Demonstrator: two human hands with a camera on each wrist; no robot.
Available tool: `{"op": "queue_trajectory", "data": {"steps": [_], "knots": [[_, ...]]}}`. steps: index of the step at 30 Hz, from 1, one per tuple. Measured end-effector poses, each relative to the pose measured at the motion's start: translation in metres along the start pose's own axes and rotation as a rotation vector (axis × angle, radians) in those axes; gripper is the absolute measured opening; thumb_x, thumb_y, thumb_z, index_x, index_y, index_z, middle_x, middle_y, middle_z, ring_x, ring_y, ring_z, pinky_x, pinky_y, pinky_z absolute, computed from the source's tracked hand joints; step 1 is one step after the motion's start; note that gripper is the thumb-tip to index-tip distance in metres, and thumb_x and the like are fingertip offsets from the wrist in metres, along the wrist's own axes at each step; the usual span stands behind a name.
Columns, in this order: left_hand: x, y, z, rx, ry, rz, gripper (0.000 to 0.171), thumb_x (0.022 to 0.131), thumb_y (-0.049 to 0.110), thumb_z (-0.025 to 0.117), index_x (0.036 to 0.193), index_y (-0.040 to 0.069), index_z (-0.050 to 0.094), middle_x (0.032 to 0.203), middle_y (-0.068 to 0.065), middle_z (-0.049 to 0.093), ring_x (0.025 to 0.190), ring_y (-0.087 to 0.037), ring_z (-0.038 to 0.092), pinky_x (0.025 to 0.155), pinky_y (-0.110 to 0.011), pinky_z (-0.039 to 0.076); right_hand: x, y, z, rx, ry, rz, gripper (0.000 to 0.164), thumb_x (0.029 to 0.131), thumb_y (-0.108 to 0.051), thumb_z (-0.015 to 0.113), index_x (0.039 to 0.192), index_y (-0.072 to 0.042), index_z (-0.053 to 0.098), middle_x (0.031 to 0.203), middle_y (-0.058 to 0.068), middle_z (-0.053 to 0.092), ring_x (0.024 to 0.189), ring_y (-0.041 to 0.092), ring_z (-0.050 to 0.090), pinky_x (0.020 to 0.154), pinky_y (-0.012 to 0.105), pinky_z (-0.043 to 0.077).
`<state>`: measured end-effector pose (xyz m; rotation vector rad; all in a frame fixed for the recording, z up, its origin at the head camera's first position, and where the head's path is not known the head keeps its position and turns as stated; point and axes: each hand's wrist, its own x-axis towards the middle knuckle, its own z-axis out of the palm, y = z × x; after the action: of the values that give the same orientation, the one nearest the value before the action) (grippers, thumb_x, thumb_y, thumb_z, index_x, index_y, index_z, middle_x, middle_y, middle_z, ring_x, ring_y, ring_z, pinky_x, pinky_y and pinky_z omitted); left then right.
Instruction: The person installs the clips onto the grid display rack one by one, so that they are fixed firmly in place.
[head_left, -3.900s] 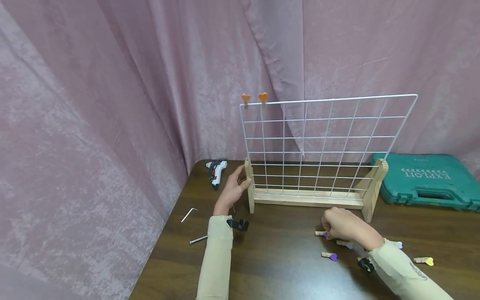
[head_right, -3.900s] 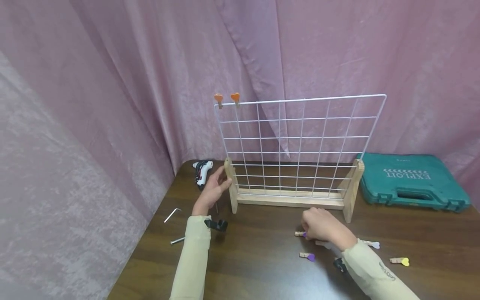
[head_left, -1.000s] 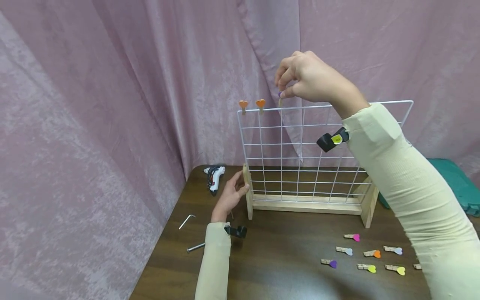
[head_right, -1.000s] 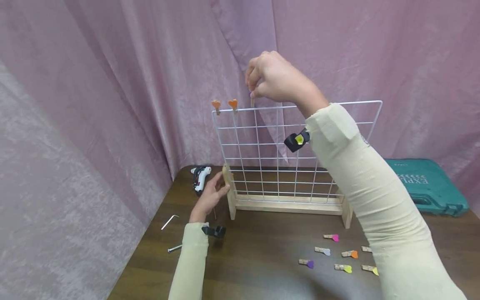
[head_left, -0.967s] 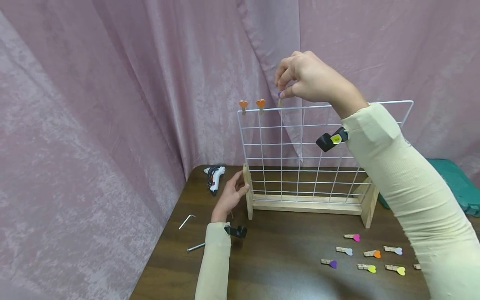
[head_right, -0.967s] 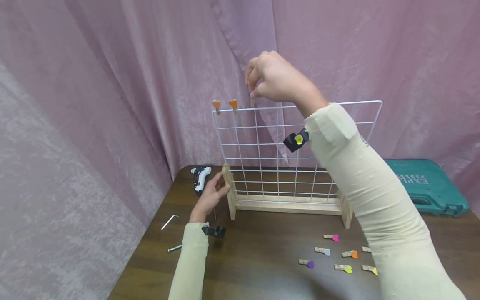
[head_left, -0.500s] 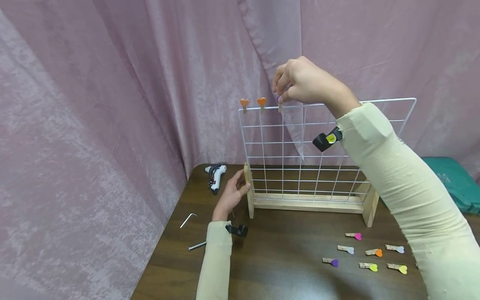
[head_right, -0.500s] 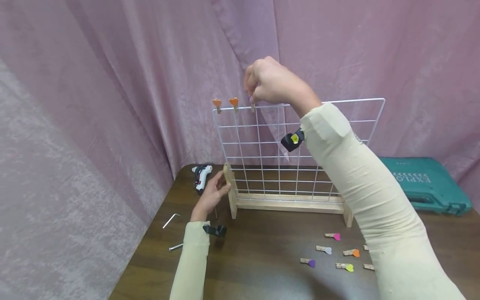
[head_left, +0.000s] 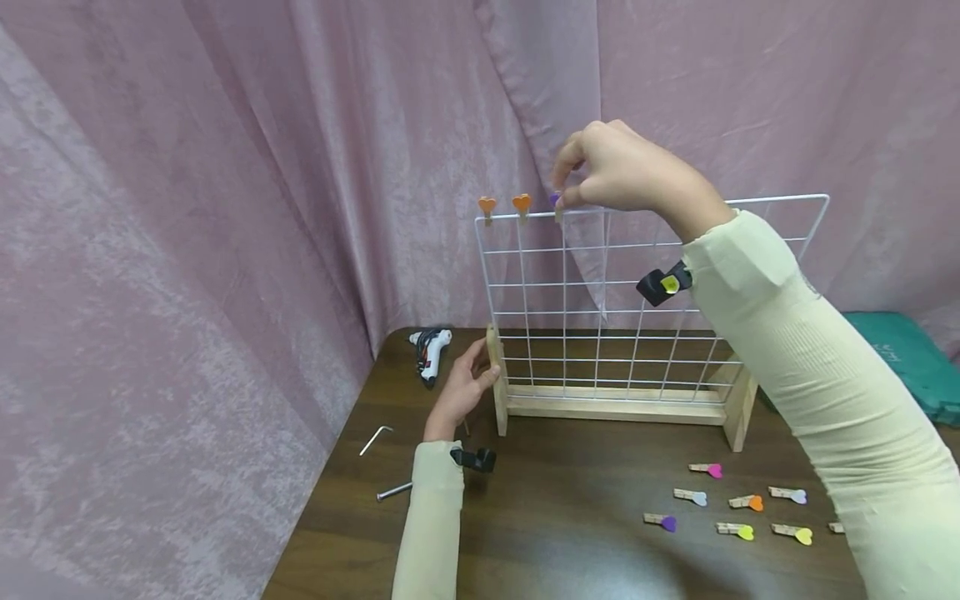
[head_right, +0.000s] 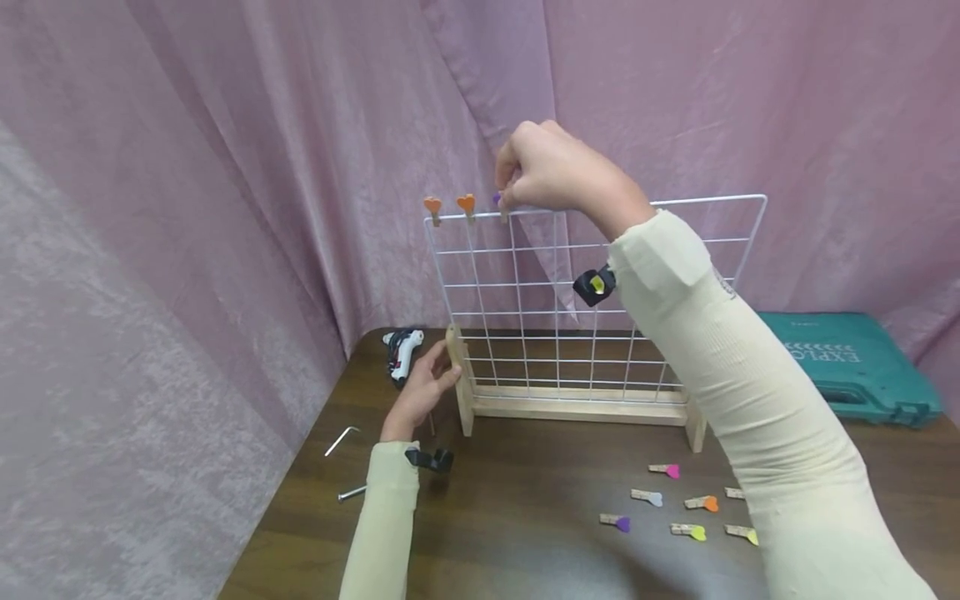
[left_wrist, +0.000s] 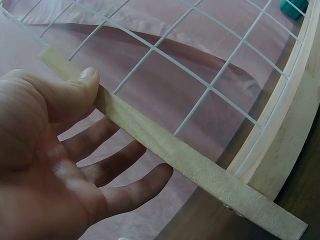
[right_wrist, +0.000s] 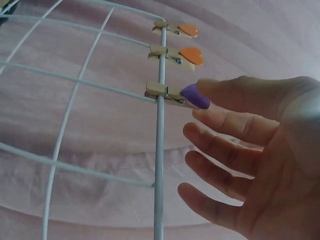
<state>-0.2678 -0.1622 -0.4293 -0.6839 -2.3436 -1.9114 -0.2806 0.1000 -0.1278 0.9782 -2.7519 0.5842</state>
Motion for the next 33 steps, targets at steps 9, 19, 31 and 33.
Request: {"op": "queue_trajectory", "data": {"steps": [9,19,31,33], "knots": [[0.002,-0.002,-0.001,0.001,-0.007,-0.023,0.050,0.090,-0.005,0.052,0.137,-0.005,0.034,0.129,-0.028,0.045,0.120,-0.037,0.042,0.097,-0.044,0.039,-0.023,0.010,0.005,0.025,0.133,-0.101,0.022,0.088,-0.020,0.059,0.103,-0.005,0.067,0.108,0.008,0.063,0.099,0.024,0.052,0.084,0.042,0.039],[0.002,0.002,-0.002,-0.012,-0.003,-0.010,0.050,0.089,-0.007,0.052,0.136,-0.008,0.034,0.129,-0.032,0.044,0.119,-0.042,0.041,0.098,-0.050,0.037,-0.060,0.012,0.011,0.073,0.356,-0.243,0.014,0.085,-0.012,0.063,0.098,-0.009,0.067,0.106,0.001,0.060,0.106,0.021,0.052,0.090,0.044,0.038],[0.002,0.001,-0.003,0.001,0.018,-0.046,0.050,0.089,-0.005,0.054,0.136,-0.005,0.036,0.128,-0.025,0.047,0.118,-0.034,0.045,0.097,-0.041,0.040,-0.099,0.026,0.025,0.083,0.479,-0.331,0.019,0.078,0.002,0.070,0.094,-0.008,0.068,0.105,0.001,0.060,0.102,0.017,0.052,0.086,0.017,0.035],[0.002,0.001,-0.002,-0.002,0.017,-0.043,0.050,0.089,-0.005,0.054,0.135,-0.005,0.036,0.128,-0.026,0.047,0.118,-0.034,0.045,0.097,-0.040,0.040,-0.105,0.030,0.030,0.089,0.484,-0.337,0.021,0.076,0.004,0.070,0.094,-0.007,0.068,0.106,0.002,0.059,0.102,0.018,0.052,0.086,0.016,0.035]]}}
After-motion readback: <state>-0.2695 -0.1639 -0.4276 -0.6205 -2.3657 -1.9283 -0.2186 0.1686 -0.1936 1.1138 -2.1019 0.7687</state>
